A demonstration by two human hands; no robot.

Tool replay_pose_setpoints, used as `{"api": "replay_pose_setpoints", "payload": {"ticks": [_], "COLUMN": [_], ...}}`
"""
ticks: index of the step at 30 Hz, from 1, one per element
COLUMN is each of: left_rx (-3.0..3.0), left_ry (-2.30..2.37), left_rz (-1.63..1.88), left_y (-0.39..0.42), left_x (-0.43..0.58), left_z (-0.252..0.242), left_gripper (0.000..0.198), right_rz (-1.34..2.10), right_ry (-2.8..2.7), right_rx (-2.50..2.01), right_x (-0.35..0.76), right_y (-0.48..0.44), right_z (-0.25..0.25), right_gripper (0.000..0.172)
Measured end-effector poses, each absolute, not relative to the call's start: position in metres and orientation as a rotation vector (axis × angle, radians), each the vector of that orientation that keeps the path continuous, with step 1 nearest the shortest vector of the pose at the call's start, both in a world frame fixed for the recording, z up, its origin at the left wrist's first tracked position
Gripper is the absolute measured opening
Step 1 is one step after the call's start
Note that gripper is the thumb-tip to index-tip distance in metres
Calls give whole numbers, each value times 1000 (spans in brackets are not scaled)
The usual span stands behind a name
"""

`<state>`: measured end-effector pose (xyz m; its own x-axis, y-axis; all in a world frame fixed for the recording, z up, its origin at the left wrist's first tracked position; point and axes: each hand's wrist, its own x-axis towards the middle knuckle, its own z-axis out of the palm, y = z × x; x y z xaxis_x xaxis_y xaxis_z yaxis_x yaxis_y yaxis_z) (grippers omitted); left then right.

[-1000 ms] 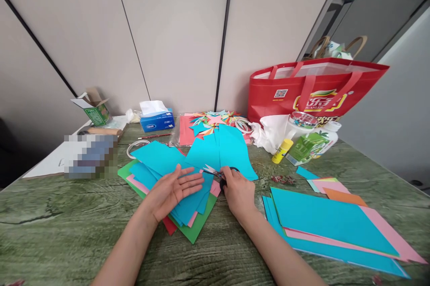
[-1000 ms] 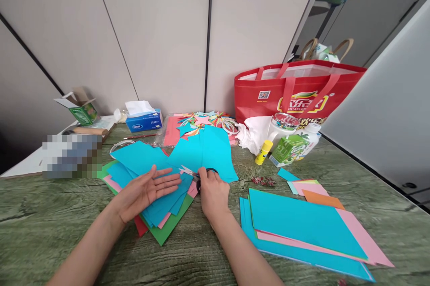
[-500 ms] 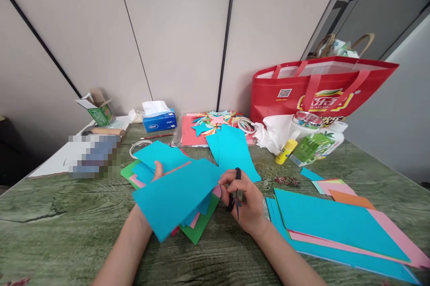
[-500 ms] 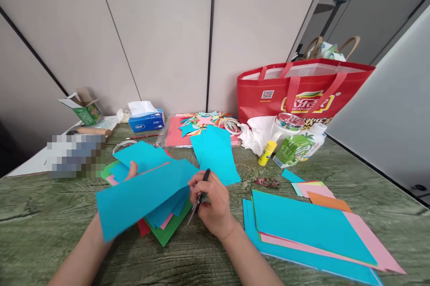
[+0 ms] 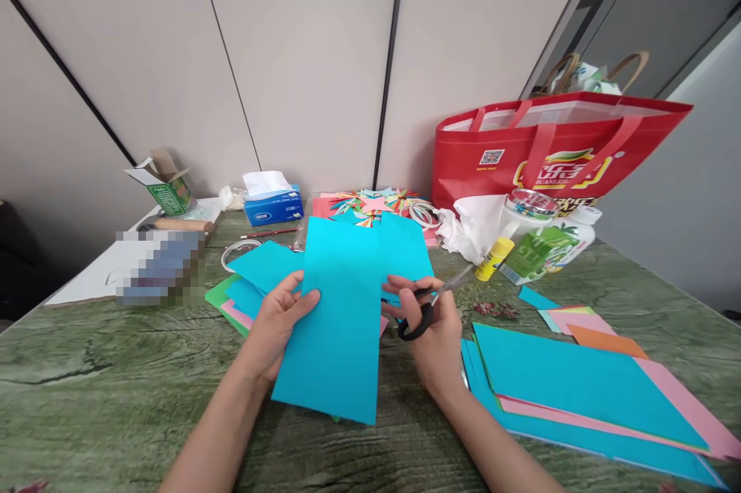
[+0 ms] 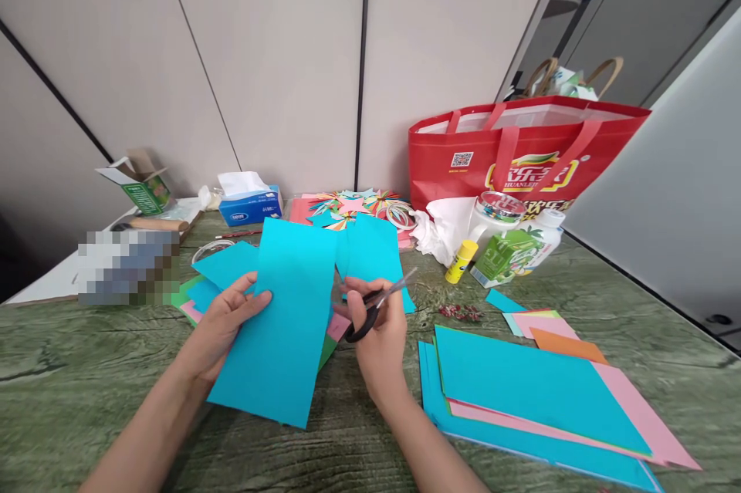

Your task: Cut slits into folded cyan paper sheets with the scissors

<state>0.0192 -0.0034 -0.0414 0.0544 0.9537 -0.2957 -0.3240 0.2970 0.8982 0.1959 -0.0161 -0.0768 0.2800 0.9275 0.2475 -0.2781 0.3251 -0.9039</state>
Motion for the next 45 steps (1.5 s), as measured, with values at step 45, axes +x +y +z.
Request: {"api": "replay_pose_setpoints", "payload": {"ticks": [45], "left_rx": [1146], "left_ry": [1352], "left_rz": [1162], "left_y": [-8], "left_x": [12], "left_z": [-42], "left_gripper": [29], "right_rz": [1471], "right_ry": [-1332], "right_rx": [-747], "right_x": [191], "right_y": [-23], "right_z": [-69], "right_gripper": [37]}}
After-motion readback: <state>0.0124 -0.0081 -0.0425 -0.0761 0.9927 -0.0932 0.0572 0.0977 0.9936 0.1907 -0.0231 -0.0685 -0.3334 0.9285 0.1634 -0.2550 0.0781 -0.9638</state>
